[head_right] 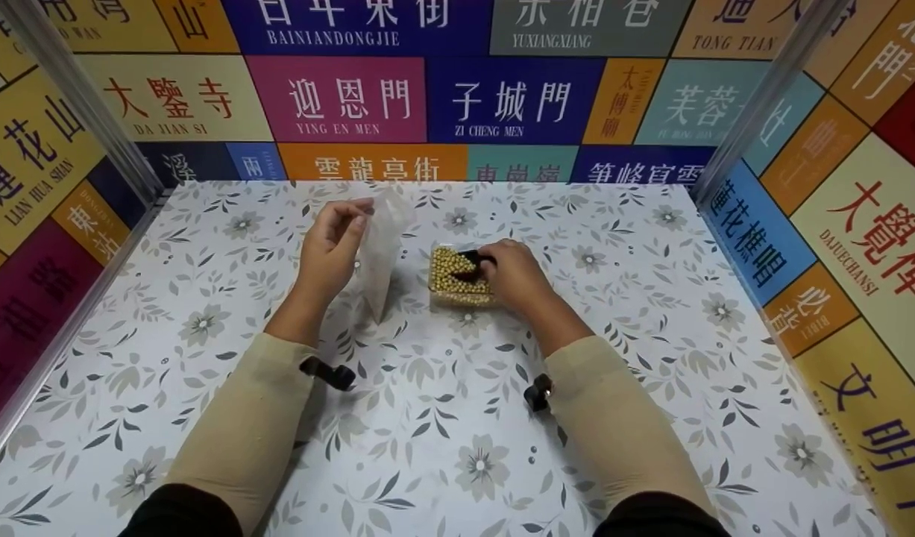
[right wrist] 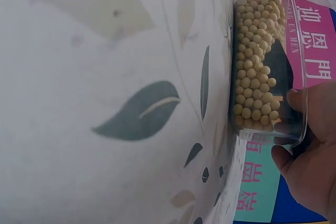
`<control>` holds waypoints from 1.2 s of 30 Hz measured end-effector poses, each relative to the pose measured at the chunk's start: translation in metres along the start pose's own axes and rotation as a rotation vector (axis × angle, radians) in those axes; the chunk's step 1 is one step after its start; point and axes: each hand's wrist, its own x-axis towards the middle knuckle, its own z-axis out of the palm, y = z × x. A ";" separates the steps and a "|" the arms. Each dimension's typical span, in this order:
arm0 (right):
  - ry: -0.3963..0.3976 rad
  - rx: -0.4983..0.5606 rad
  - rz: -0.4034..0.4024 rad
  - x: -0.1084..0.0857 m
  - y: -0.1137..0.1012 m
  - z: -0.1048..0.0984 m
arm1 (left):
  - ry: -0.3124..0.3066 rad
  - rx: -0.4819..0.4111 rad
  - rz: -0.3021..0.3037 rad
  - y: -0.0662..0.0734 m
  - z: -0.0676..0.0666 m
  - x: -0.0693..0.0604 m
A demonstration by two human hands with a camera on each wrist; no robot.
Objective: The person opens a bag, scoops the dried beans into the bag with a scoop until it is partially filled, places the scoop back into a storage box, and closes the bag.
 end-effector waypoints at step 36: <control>0.095 0.298 0.062 -0.025 0.028 -0.018 | -0.006 0.052 -0.001 -0.001 -0.001 0.000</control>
